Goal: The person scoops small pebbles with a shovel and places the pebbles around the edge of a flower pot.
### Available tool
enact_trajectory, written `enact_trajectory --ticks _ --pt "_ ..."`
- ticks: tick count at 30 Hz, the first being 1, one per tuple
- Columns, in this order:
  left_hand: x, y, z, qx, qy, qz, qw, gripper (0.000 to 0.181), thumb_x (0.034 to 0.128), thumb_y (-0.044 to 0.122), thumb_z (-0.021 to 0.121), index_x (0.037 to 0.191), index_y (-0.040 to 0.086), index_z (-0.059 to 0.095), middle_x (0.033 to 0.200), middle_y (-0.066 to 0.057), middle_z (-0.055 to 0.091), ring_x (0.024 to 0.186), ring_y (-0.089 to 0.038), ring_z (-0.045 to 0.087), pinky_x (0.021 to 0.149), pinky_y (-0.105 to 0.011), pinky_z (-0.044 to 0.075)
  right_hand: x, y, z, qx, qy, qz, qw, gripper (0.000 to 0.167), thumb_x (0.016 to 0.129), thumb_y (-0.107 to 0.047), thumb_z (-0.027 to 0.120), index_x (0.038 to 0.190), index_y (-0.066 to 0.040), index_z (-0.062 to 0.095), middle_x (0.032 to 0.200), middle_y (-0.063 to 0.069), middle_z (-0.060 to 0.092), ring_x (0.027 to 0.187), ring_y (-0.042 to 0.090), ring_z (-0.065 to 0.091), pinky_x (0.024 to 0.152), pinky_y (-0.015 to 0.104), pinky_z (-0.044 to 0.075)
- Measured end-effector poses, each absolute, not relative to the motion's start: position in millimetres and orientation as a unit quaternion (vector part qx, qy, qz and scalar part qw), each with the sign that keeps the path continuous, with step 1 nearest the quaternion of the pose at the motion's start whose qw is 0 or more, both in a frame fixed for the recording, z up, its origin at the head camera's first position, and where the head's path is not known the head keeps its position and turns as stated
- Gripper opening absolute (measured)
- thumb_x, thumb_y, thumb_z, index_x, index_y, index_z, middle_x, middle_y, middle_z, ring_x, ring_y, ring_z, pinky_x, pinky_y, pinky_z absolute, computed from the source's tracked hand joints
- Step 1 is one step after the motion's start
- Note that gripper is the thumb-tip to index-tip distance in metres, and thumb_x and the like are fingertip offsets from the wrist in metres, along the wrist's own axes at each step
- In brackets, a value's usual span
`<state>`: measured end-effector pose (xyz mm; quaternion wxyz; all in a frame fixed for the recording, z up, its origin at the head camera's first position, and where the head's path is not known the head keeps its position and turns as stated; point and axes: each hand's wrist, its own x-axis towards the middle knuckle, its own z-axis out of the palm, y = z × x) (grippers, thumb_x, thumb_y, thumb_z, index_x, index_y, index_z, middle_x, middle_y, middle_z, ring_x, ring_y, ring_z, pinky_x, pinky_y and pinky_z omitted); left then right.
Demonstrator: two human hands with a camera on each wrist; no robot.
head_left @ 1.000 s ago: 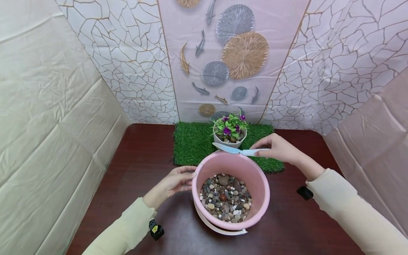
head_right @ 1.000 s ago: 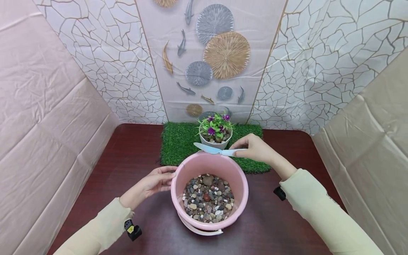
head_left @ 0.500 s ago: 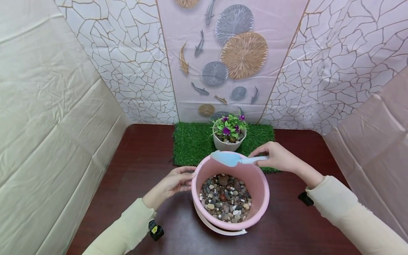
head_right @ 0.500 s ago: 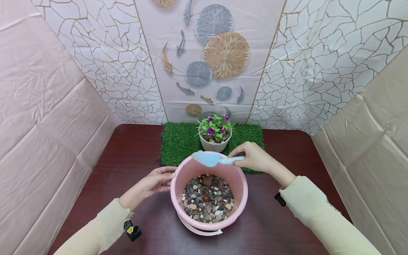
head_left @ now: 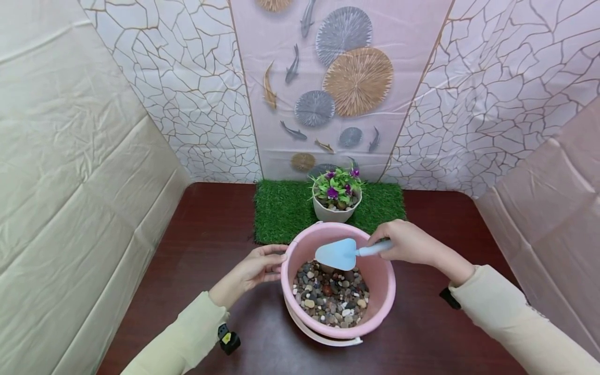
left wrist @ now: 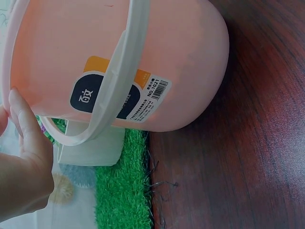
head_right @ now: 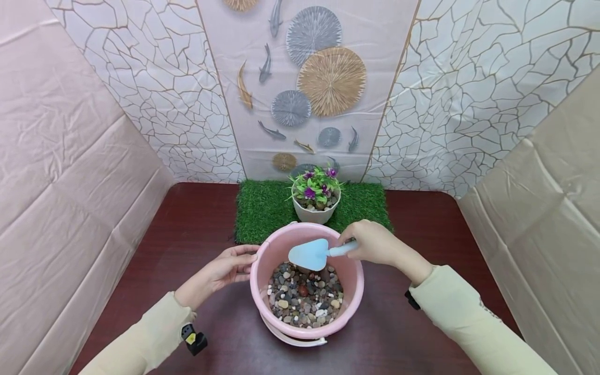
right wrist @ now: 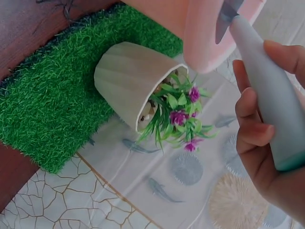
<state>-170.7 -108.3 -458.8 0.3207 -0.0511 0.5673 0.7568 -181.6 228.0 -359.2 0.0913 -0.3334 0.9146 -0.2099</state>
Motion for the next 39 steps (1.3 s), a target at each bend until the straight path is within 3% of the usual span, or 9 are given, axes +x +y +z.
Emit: enact_trajectory --ticks 9,16,24,32,39 --pt "-170.1 -108.4 -459.5 -0.048 0.562 0.759 0.325 0.035 0.091 0.004 0.055 0.126 0.003 0.051 0.07 0.004 0.068 0.061 -0.005 0.065 0.061 -0.019 0.058 -171.8 213.2 -370.7 -0.378 0.918 -0.115 0.046 0.026 0.066 -0.002 0.078 0.087 -0.017 0.075 0.083 -0.005 0.069 0.076 0.013 0.065 0.064 0.029 0.055" --pt "-171.1 -108.3 -458.5 -0.048 0.564 0.758 0.324 0.035 0.0908 0.004 0.054 0.126 0.003 0.051 0.069 0.004 0.067 0.06 -0.004 0.064 0.061 -0.019 0.058 -164.4 200.7 -384.2 -0.408 0.909 -0.081 0.017 0.008 0.077 -0.018 0.075 0.072 -0.023 0.072 0.068 -0.008 0.06 0.062 0.007 0.057 0.052 0.023 0.048" --pt "-171.3 -108.0 -458.3 -0.044 0.562 0.759 0.326 0.035 0.0909 0.004 0.054 0.125 0.003 0.052 0.071 0.004 0.068 0.061 -0.005 0.065 0.061 -0.019 0.058 -159.3 192.9 -403.8 -0.443 0.895 -0.05 0.01 0.03 0.058 0.007 0.07 0.063 -0.021 0.061 0.067 -0.006 0.058 0.065 0.01 0.055 0.054 0.024 0.045" --pt "-170.9 -108.0 -460.4 -0.048 0.563 0.758 0.326 0.034 0.0912 0.004 0.054 0.125 0.004 0.052 0.072 0.003 0.068 0.061 -0.005 0.065 0.06 -0.019 0.058 -160.5 190.7 -423.4 -0.464 0.884 -0.051 0.004 0.027 0.057 0.003 0.073 0.064 -0.021 0.063 0.07 -0.005 0.061 0.067 0.013 0.057 0.059 0.028 0.048" --pt "-170.8 -109.3 -459.5 -0.052 0.561 0.759 0.326 0.031 0.0917 0.003 0.054 0.123 0.006 0.054 0.073 0.003 0.069 0.061 -0.005 0.065 0.059 -0.019 0.058 -162.8 185.2 -435.4 -0.481 0.872 -0.081 0.035 0.025 0.059 0.003 0.071 0.065 -0.02 0.062 0.071 -0.005 0.057 0.063 0.01 0.053 0.056 0.022 0.045"
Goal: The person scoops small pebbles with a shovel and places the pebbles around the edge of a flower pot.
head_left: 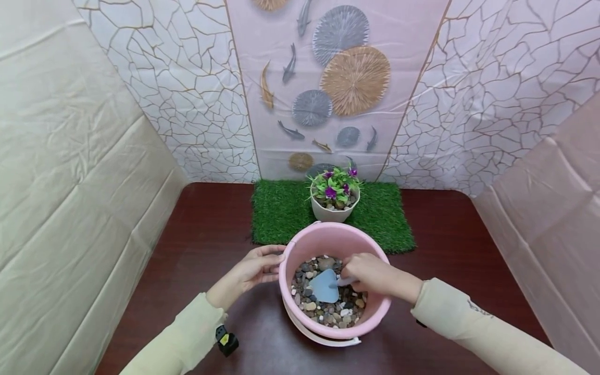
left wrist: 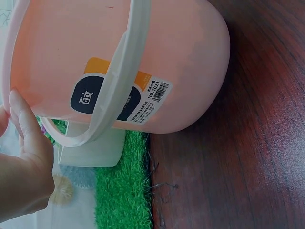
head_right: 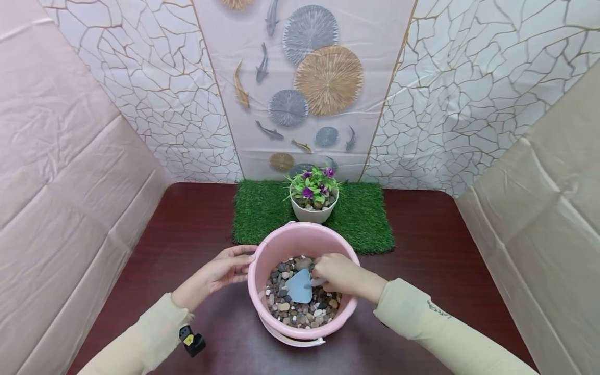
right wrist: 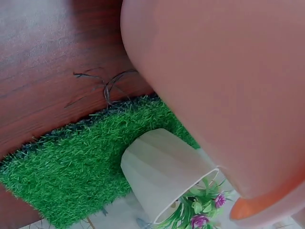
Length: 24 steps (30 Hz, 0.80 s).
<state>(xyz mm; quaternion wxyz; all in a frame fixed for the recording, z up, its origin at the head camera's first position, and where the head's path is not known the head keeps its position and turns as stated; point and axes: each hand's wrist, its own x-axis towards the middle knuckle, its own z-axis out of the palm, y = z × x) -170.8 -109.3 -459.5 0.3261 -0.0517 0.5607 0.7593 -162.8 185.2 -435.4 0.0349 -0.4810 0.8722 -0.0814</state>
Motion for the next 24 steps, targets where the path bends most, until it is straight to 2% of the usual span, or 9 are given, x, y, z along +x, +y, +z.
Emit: enact_trajectory --ticks 13,24 --pt "-170.8 -108.0 -456.6 -0.051 0.56 0.76 0.325 0.033 0.0905 0.003 0.054 0.124 0.005 0.053 0.071 0.004 0.068 0.06 -0.005 0.064 0.059 -0.019 0.058 -171.1 185.9 -428.9 -0.519 0.847 -0.106 0.041 0.018 0.068 -0.002 0.074 0.077 -0.017 0.071 0.074 -0.004 0.062 0.07 0.008 0.057 0.059 0.021 0.049" --pt "-169.8 -107.4 -458.0 -0.052 0.564 0.758 0.325 0.033 0.0911 0.003 0.054 0.124 0.006 0.053 0.07 0.003 0.067 0.06 -0.005 0.064 0.059 -0.02 0.058 -172.1 187.2 -423.8 -0.5 0.852 -0.144 0.064 0.023 0.07 -0.003 0.073 0.09 -0.013 0.074 0.079 -0.003 0.064 0.071 0.005 0.056 0.061 0.018 0.049"
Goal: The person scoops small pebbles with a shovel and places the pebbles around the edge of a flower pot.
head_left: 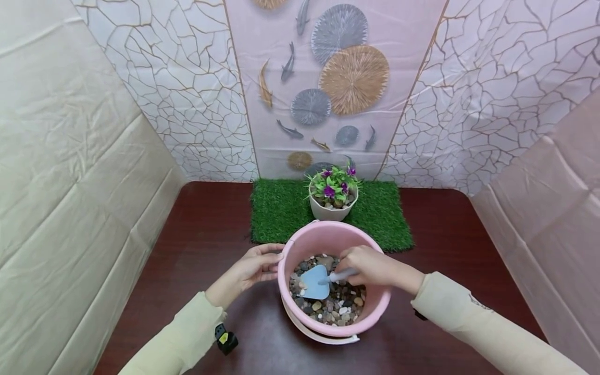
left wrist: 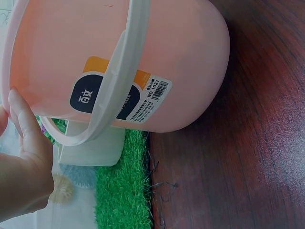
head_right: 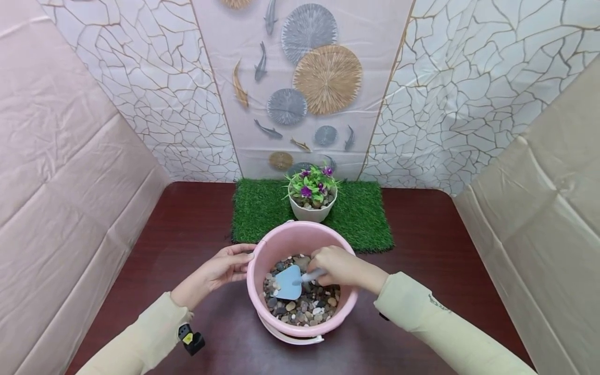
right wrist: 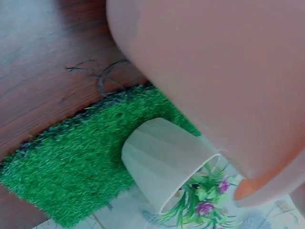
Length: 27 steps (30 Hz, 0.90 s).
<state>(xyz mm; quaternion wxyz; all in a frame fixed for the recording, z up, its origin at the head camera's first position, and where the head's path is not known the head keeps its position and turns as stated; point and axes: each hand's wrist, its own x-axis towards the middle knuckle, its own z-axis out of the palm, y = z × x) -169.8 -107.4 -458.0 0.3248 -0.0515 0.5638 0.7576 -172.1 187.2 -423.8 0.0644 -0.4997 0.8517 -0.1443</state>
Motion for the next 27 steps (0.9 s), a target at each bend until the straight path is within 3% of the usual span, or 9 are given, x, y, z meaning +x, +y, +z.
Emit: enact_trajectory --ticks 11,27 --pt "-169.9 -107.7 -457.2 -0.053 0.566 0.757 0.323 0.031 0.0909 0.003 0.054 0.122 0.007 0.054 0.071 0.004 0.068 0.06 -0.005 0.064 0.06 -0.019 0.058 -179.5 196.7 -423.7 -0.479 0.85 -0.198 0.095 0.027 0.071 0.0 0.069 0.095 -0.009 0.074 0.083 0.0 0.067 0.075 0.007 0.059 0.067 0.019 0.053" --pt "-170.7 -109.1 -459.2 -0.04 0.567 0.756 0.324 0.031 0.0917 0.004 0.054 0.123 0.006 0.054 0.072 0.004 0.068 0.061 -0.004 0.065 0.06 -0.019 0.058 -181.3 204.8 -414.0 -0.461 0.858 -0.214 0.075 0.031 0.07 -0.001 0.068 0.099 -0.01 0.073 0.091 0.001 0.069 0.08 0.011 0.063 0.072 0.026 0.055"
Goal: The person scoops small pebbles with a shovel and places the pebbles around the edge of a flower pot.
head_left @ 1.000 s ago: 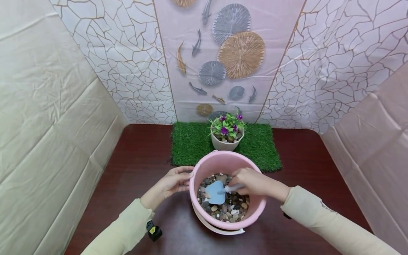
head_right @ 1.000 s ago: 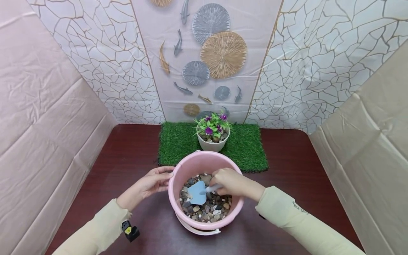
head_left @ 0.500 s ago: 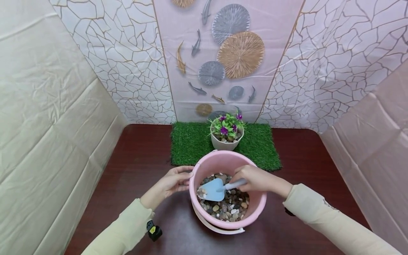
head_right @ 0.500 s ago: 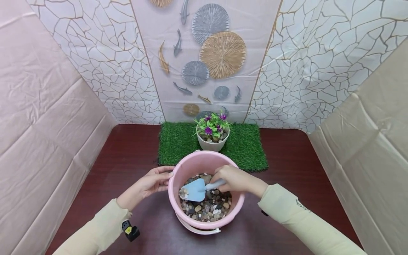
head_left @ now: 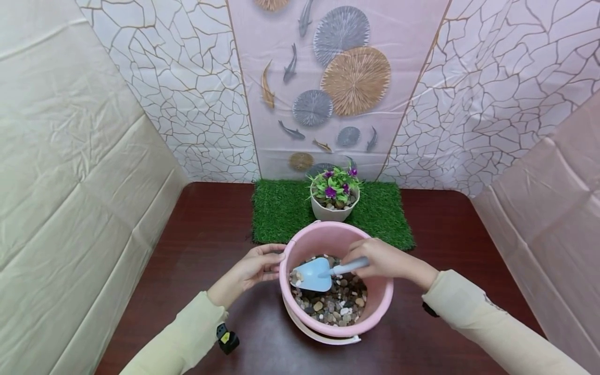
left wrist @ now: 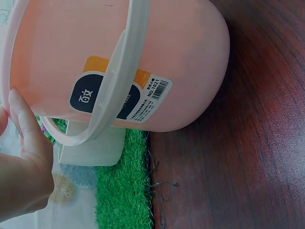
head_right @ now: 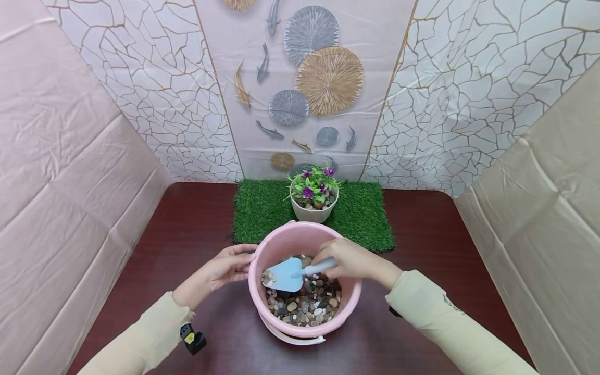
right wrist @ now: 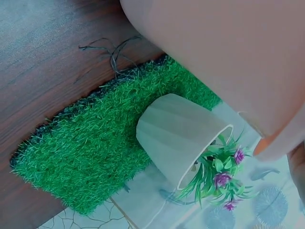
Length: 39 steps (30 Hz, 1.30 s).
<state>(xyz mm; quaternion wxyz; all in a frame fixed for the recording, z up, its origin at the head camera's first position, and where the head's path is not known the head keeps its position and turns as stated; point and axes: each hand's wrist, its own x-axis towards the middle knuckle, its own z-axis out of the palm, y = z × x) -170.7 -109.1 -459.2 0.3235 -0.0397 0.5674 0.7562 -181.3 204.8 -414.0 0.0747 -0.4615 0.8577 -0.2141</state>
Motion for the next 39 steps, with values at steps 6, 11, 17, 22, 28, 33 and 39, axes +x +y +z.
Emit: enact_trajectory --ticks 6,11,17,22,28,33,39 --pt "-170.2 -108.6 -457.9 -0.046 0.566 0.757 0.323 0.032 0.0913 0.003 0.054 0.123 0.006 0.054 0.072 0.004 0.068 0.061 -0.004 0.064 0.06 -0.019 0.058 -182.4 209.7 -410.9 -0.458 0.859 -0.224 0.054 0.031 0.069 -0.001 0.07 0.099 -0.011 0.074 0.092 0.0 0.071 0.081 0.012 0.064 0.072 0.026 0.055" --pt "-170.3 -108.7 -457.3 -0.048 0.568 0.756 0.322 0.033 0.0911 0.004 0.054 0.124 0.005 0.053 0.071 0.004 0.067 0.06 -0.004 0.064 0.06 -0.019 0.057 -183.1 215.0 -408.1 -0.444 0.868 -0.22 0.043 0.032 0.069 -0.001 0.07 0.098 -0.012 0.074 0.092 -0.001 0.071 0.08 0.01 0.064 0.073 0.026 0.056" --pt "-170.4 -108.2 -457.9 -0.046 0.568 0.756 0.322 0.033 0.0911 0.003 0.054 0.124 0.005 0.052 0.071 0.004 0.067 0.06 -0.004 0.064 0.06 -0.019 0.057 -183.5 224.0 -400.8 -0.426 0.876 -0.221 0.038 0.029 0.071 -0.002 0.07 0.098 -0.012 0.074 0.096 0.003 0.071 0.081 0.01 0.063 0.07 0.025 0.055" --pt "-170.4 -108.0 -457.9 -0.047 0.57 0.755 0.321 0.033 0.0911 0.003 0.054 0.124 0.005 0.052 0.07 0.004 0.067 0.06 -0.004 0.063 0.06 -0.019 0.057 -185.8 232.1 -395.3 -0.42 0.879 -0.222 0.025 0.028 0.07 -0.001 0.071 0.097 -0.01 0.074 0.097 0.006 0.07 0.076 0.008 0.061 0.064 0.022 0.053" --pt "-170.6 -108.2 -458.0 -0.049 0.57 0.755 0.321 0.035 0.0912 0.004 0.054 0.126 0.004 0.051 0.071 0.004 0.068 0.06 -0.004 0.064 0.06 -0.019 0.058 -189.3 239.6 -388.5 -0.412 0.886 -0.214 0.01 0.027 0.07 -0.001 0.07 0.095 -0.009 0.074 0.094 0.004 0.069 0.072 0.004 0.056 0.061 0.019 0.049" --pt "-171.0 -108.1 -458.6 -0.052 0.569 0.756 0.32 0.033 0.0912 0.003 0.054 0.124 0.005 0.053 0.07 0.004 0.067 0.06 -0.004 0.064 0.06 -0.019 0.058 -192.1 244.7 -382.3 -0.407 0.888 -0.214 0.0 0.025 0.072 -0.002 0.072 0.095 -0.011 0.074 0.093 0.001 0.069 0.072 0.002 0.056 0.059 0.019 0.048" --pt "-171.0 -107.9 -459.6 -0.056 0.566 0.758 0.321 0.028 0.0912 0.003 0.054 0.119 0.009 0.055 0.069 0.004 0.067 0.06 -0.004 0.064 0.059 -0.019 0.058 -195.8 248.7 -378.8 -0.412 0.883 -0.223 -0.02 0.024 0.073 -0.004 0.076 0.096 -0.013 0.075 0.092 -0.001 0.07 0.073 0.002 0.059 0.06 0.02 0.049"
